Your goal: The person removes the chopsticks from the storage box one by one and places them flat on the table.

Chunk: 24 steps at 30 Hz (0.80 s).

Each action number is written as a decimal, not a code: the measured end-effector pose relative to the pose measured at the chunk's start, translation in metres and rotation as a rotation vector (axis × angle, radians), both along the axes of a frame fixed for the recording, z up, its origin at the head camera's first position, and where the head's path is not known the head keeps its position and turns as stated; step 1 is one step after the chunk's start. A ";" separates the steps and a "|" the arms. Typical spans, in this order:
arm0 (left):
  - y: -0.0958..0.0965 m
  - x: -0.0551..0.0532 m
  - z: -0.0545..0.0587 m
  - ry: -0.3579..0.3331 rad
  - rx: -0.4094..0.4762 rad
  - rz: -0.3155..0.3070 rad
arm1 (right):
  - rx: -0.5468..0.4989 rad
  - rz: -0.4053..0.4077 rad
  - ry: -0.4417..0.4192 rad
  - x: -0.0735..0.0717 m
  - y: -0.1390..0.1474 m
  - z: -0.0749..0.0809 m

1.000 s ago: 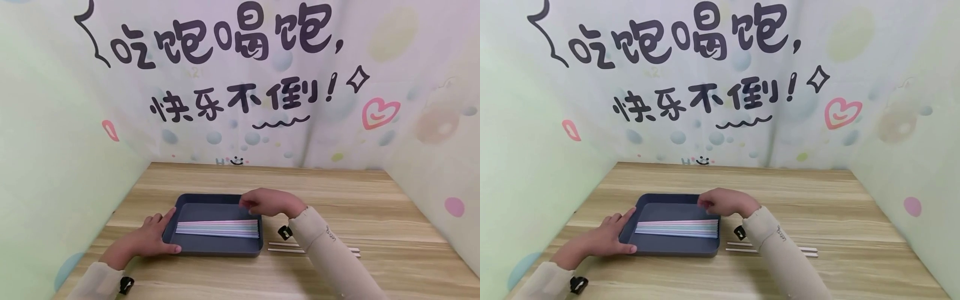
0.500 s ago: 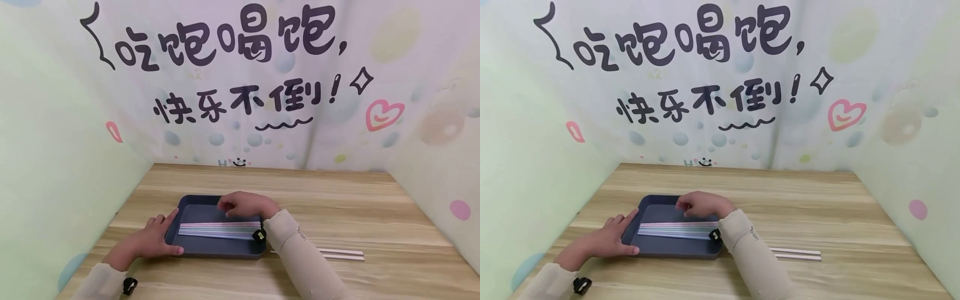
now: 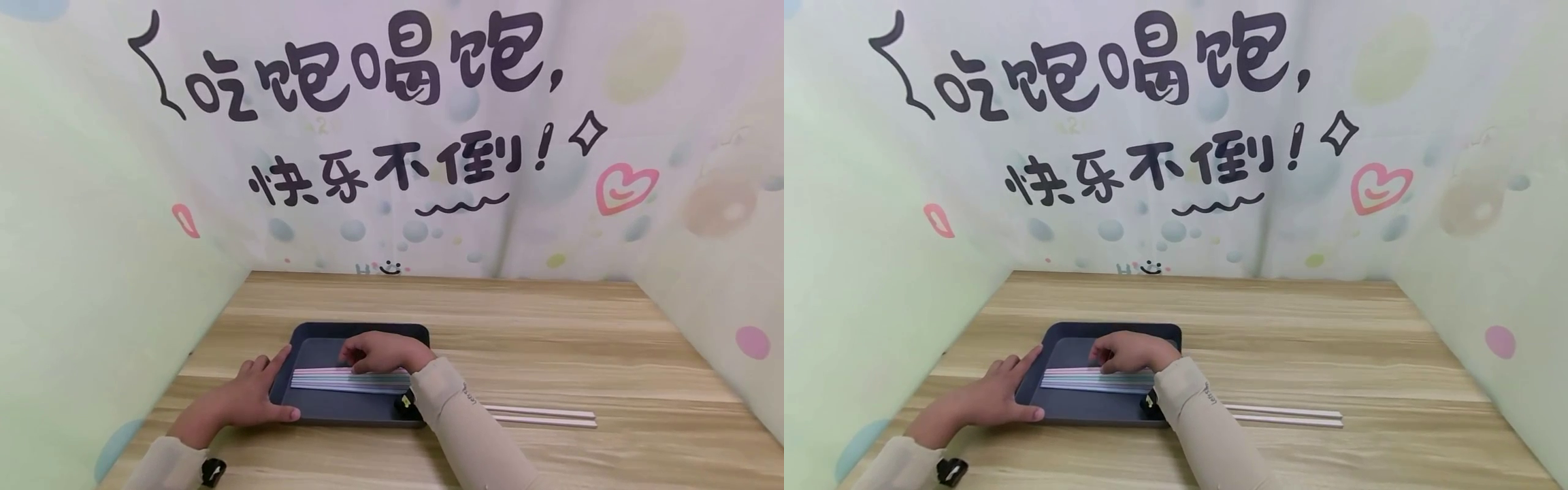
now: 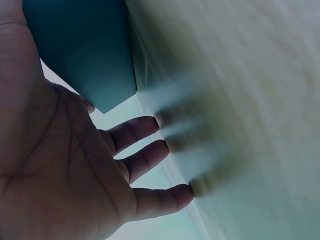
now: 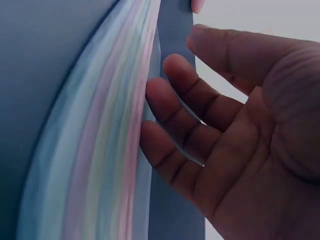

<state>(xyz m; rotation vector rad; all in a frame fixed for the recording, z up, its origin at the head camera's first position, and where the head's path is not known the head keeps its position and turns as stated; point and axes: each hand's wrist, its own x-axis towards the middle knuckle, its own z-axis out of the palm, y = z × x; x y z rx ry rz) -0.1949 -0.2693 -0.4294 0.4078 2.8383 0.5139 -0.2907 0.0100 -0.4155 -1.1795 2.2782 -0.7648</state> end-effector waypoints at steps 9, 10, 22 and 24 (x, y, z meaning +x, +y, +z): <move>0.003 0.003 0.006 0.000 0.020 -0.005 | 0.029 -0.057 0.088 0.003 -0.001 -0.007; 0.003 0.003 0.006 -0.001 0.018 -0.005 | 0.032 -0.066 0.093 0.002 -0.001 -0.008; 0.003 0.004 0.005 0.019 0.021 -0.012 | 0.032 -0.124 0.073 0.001 0.000 -0.016; 0.002 0.004 0.004 0.025 0.023 -0.012 | 0.037 -0.122 0.087 0.001 0.000 -0.016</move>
